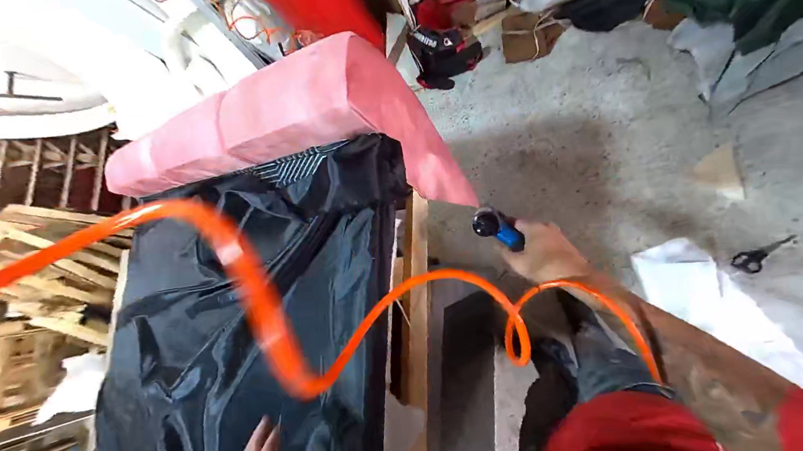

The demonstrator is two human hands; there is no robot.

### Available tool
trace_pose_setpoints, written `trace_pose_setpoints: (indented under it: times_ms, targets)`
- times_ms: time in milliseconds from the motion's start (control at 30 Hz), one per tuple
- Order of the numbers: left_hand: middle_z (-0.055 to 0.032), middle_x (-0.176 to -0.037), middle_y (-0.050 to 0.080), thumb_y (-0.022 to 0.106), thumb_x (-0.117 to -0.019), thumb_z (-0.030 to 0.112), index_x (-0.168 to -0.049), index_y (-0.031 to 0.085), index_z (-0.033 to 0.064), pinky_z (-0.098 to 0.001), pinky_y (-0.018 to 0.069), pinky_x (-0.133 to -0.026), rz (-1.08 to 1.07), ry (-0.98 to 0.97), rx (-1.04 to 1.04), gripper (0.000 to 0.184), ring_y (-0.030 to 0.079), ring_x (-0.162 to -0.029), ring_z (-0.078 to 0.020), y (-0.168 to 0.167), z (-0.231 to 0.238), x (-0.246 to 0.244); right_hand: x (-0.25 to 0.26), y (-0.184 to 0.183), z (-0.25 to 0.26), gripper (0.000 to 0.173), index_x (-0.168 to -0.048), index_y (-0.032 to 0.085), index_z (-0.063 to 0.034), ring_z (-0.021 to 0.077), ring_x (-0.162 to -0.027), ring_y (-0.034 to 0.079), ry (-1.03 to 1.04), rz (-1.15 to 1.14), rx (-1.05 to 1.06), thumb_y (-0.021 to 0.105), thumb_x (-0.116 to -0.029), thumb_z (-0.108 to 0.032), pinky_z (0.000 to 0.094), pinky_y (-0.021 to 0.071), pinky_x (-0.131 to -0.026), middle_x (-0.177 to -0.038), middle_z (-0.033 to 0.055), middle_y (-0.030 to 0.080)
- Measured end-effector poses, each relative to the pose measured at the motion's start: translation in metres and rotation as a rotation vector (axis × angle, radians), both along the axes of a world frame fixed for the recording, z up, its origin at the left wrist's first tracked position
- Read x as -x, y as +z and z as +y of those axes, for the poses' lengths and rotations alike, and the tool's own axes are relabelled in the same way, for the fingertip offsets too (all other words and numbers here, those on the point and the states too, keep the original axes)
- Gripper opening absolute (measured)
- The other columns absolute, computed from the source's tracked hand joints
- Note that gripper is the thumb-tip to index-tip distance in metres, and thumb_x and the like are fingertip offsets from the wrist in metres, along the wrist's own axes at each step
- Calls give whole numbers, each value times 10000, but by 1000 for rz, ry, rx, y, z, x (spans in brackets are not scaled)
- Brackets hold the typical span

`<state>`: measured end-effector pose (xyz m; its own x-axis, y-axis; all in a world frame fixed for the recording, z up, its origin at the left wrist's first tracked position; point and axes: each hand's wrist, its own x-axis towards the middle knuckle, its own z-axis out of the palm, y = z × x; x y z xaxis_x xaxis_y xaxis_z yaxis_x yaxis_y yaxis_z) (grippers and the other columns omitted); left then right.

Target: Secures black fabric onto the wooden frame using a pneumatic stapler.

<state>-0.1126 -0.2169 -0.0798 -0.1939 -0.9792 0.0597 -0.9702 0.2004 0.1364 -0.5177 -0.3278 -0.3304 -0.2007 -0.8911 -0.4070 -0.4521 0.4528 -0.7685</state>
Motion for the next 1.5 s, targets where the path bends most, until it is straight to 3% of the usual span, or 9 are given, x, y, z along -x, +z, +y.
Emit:
trace_pose_setpoints:
  times_ms: [67,133,233,367,500,833,1267,1400,1500]
  targets:
    - [-197,-1585,441,628,-1012,415,-1488,505,-5,-519,322,-1242,-35,-115,-48,647,391,-1499,-324,-39,-56,55,16,-4,-2,363,-1032,749,-134,259,-734,702,109,-108,188,745,-917,-479,552,569,-667,-810,88,715]
    - [-144,-1623,403,568,-1023,492,-1538,452,35,-466,344,-1246,-55,-113,-88,699,368,-1518,-256,-68,-86,91,21,-8,-12,431,-1099,758,-202,206,-822,722,213,-162,183,719,-895,-579,544,593,-749,-884,31,742]
    - [-142,-1682,287,437,-1074,461,-1589,343,13,-468,269,-1279,-125,-48,-81,689,247,-1570,-254,-97,-98,104,23,8,-28,359,-1115,741,-259,248,-827,706,300,-75,172,694,-906,-547,560,567,-700,-873,30,722]
    - [-203,-1660,305,261,-1113,388,-1578,329,-40,-488,249,-1281,-221,-24,-20,636,271,-1558,-314,-105,-88,115,17,2,-46,228,-963,722,-281,176,-701,677,238,-132,627,692,-764,-387,491,530,-587,-750,-40,686]
    - [-198,-1624,380,417,-1095,266,-1545,395,-45,-446,326,-1254,-271,-13,75,548,351,-1526,-298,-113,-84,121,-2,-10,-77,207,-891,731,-231,128,-667,665,135,-316,877,673,-790,-403,438,528,-560,-705,-47,670]
    - [-191,-1644,347,414,-1101,291,-1568,359,-37,-405,322,-1260,-233,16,14,574,332,-1537,-266,-111,-87,119,-14,-18,-114,222,-865,729,-200,114,-659,645,191,-304,917,651,-817,-402,389,494,-568,-702,-37,661]
    - [-181,-1658,322,389,-1104,331,-1580,348,-16,-412,320,-1258,-214,14,-32,590,309,-1546,-264,-107,-88,112,-51,-8,-51,199,-841,707,-243,98,-629,632,317,-273,884,623,-819,-421,380,504,-540,-671,-73,631]
    - [-220,-1615,384,479,-1069,339,-1549,395,-37,-521,257,-1265,-339,54,83,616,342,-1520,-362,-106,-74,118,-71,-6,-23,200,-867,723,-242,92,-646,640,317,-251,881,657,-789,-414,359,520,-558,-692,-78,639]
    - [-201,-1478,567,611,-1006,375,-1427,565,-46,-630,273,-1225,-345,134,167,597,513,-1415,-337,-97,-45,112,-82,-3,-3,244,-939,749,-248,100,-670,658,336,-242,865,689,-759,-400,369,536,-571,-733,-74,670]
